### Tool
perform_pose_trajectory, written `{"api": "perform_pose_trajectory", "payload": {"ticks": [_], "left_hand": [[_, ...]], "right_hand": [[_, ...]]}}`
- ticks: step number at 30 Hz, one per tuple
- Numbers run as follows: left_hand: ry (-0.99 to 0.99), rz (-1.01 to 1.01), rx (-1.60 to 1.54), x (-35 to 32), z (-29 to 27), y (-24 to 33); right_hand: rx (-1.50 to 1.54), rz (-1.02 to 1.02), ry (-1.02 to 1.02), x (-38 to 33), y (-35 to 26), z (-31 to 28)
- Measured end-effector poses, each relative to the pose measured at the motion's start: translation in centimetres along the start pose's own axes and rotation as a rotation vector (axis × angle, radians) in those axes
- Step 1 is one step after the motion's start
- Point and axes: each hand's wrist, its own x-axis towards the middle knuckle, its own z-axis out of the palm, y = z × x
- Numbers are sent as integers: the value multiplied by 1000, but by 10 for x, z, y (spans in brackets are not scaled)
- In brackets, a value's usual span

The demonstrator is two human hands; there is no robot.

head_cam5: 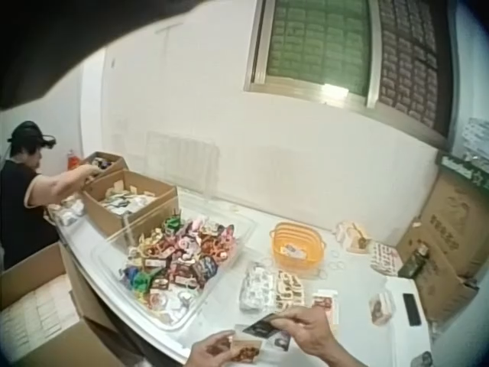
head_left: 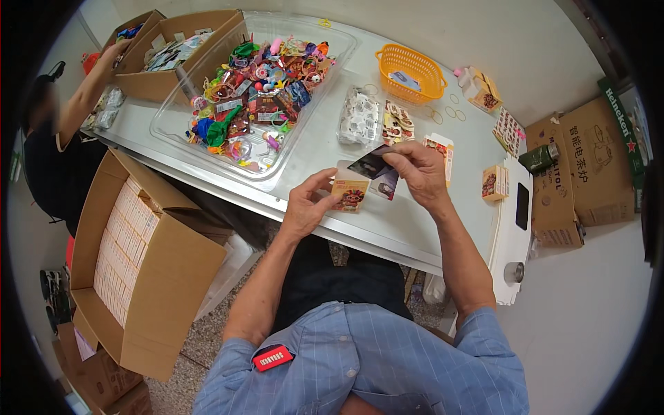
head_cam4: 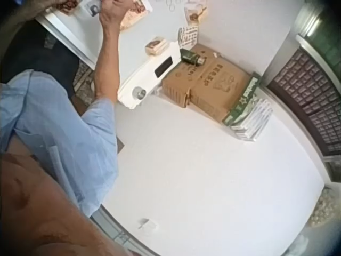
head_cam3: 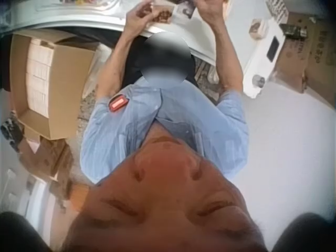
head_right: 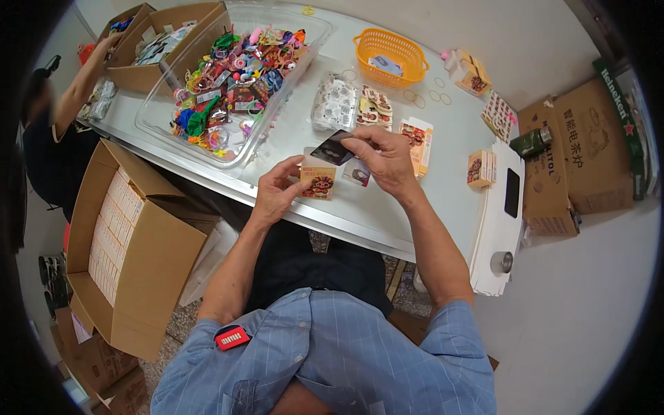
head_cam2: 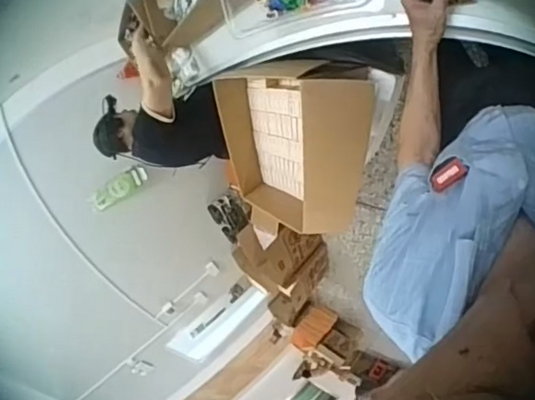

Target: Packaging various small snack products and packets into cardboard boxes at a factory workstation.

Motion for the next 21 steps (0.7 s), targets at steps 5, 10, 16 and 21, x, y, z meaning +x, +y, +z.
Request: {"api": "perform_pose_trajectory", "payload": {"ticks": [5, 10, 16, 21], "left_hand": [[-37, -44, -96, -1, 2, 4], [-44, -35, -127, -1, 2, 9], [-41, -25, -90, -1, 1, 6], [-15, -3, -67, -1, 0, 4]], "right_hand": [[-26, 17, -34, 4, 3, 11], [-264, -3, -129, 10, 2, 13], [-569, -287, -229, 23, -1, 13], [-767, -365, -254, 21, -2, 25]]}}
